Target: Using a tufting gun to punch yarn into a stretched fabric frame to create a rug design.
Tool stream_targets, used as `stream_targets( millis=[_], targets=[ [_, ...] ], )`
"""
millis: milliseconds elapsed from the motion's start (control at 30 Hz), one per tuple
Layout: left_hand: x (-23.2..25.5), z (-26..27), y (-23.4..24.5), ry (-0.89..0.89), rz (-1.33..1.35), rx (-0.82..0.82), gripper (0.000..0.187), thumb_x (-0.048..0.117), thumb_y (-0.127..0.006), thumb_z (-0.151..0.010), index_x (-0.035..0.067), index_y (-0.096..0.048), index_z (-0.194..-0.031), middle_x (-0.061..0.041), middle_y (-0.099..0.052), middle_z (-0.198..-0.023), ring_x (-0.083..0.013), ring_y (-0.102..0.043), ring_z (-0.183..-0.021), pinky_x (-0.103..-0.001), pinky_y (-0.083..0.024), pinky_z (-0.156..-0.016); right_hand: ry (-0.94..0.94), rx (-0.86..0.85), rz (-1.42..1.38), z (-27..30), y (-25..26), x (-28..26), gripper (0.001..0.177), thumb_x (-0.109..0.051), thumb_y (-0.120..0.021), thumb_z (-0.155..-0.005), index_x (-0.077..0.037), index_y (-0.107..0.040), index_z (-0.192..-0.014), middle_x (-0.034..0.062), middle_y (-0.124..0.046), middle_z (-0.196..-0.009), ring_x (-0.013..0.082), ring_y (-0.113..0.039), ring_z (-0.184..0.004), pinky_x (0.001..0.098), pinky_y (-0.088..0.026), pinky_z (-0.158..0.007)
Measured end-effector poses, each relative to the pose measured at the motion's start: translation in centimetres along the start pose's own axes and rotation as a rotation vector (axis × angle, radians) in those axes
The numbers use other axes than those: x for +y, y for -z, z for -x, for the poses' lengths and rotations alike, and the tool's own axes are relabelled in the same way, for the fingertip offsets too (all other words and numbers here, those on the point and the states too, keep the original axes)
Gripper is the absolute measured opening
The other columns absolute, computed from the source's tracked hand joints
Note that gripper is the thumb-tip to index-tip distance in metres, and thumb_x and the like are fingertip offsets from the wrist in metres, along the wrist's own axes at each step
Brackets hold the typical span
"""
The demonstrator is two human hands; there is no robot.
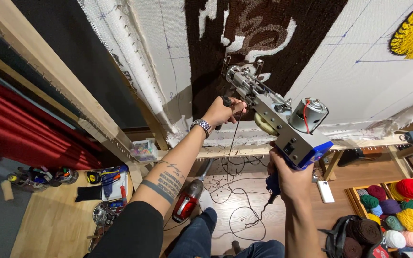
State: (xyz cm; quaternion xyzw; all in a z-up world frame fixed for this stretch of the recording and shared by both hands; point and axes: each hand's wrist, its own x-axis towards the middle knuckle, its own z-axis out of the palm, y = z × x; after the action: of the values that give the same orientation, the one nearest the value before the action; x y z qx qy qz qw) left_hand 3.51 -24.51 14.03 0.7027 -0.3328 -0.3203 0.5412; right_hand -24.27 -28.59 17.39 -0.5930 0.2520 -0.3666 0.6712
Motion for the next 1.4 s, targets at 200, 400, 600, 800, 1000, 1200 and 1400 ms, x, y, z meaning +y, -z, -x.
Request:
stream_targets(
  millis=[200, 400, 600, 800, 1000, 1200, 1400],
  targets=[
    [0.0, -0.3, 0.2, -0.001, -0.025, 0.001, 0.059, 0.061, -0.067, -0.085, 0.008, -0.077, -0.108, 0.0, -0.081, -0.097, -0.0106, -0.071, -0.058, -0.026, -0.049, -0.05, -0.014, 0.013, 0.029, -0.2, -0.5, -0.6, 0.016, -0.002, -0.072, -0.088, 0.005, -0.067, -0.101, 0.0053, -0.062, -0.072, 0.0138, -0.058, -0.055, 0.0277, -0.047, -0.049],
    [0.1, -0.8, 0.5, 0.006, -0.028, 0.02, 0.059, 0.06, -0.07, -0.083, 0.008, -0.077, -0.11, -0.002, -0.081, -0.097, -0.0113, -0.072, -0.059, -0.026, -0.049, -0.049, -0.032, 0.014, 0.048, -0.5, -1.4, -1.3, 0.016, -0.003, -0.071, -0.088, 0.004, -0.068, -0.102, 0.005, -0.061, -0.069, 0.014, -0.057, -0.054, 0.0276, -0.046, -0.048],
    [-1.4, -2.9, 1.2, -0.03, 0.022, 0.028, 0.049, 0.049, -0.072, -0.089, 0.004, -0.075, -0.11, -0.003, -0.081, -0.097, -0.0107, -0.07, -0.056, -0.026, -0.047, -0.047, -0.002, -0.024, 0.038, -1.4, -2.0, -0.3, 0.017, -0.004, -0.072, -0.089, 0.003, -0.069, -0.104, 0.004, -0.061, -0.071, 0.0123, -0.056, -0.055, 0.0264, -0.045, -0.048],
    [-3.0, -5.9, 2.7, -0.045, 0.046, 0.036, 0.034, 0.035, -0.07, -0.094, 0.003, -0.078, -0.104, -0.004, -0.082, -0.093, -0.0088, -0.059, -0.049, -0.025, -0.047, -0.047, 0.285, -0.029, 0.246, -2.2, -4.2, 0.5, 0.026, -0.006, -0.076, -0.087, 0.001, -0.066, -0.11, 0.0015, -0.065, -0.084, 0.0105, -0.06, -0.068, 0.0267, -0.049, -0.059],
    [-6.7, -10.1, 5.4, -0.114, 0.003, 0.055, 0.024, 0.03, -0.077, -0.09, 0.006, -0.078, -0.096, -0.002, -0.081, -0.085, -0.0099, -0.057, -0.056, -0.03, -0.044, -0.052, 0.204, -0.028, 0.25, -1.8, -6.3, 2.3, 0.019, -0.012, -0.078, -0.09, 0.002, -0.069, -0.1, 0.0017, -0.07, -0.082, 0.0109, -0.065, -0.068, 0.0277, -0.053, -0.062],
    [-2.1, -7.3, 6.7, -0.007, -0.248, 0.107, 0.028, 0.039, -0.08, -0.083, 0.012, -0.083, -0.088, -0.001, -0.082, -0.083, -0.0124, -0.072, -0.072, -0.03, -0.056, -0.068, 0.018, 0.02, 0.129, -1.8, -7.6, 3.0, 0.02, -0.015, -0.076, -0.089, -0.001, -0.071, -0.101, 0.0005, -0.065, -0.073, 0.0081, -0.057, -0.056, 0.0253, -0.045, -0.049],
    [-1.1, -7.1, 7.5, 0.061, -0.407, 0.097, 0.038, 0.053, -0.074, -0.088, 0.016, -0.084, -0.088, -0.001, -0.08, -0.085, -0.0161, -0.068, -0.072, -0.031, -0.053, -0.069, 0.118, -0.007, 0.253, -2.4, -7.3, 4.6, 0.017, -0.014, -0.076, -0.09, 0.001, -0.072, -0.096, 0.0002, -0.067, -0.072, 0.0077, -0.06, -0.058, 0.0247, -0.046, -0.051]
  ],
)
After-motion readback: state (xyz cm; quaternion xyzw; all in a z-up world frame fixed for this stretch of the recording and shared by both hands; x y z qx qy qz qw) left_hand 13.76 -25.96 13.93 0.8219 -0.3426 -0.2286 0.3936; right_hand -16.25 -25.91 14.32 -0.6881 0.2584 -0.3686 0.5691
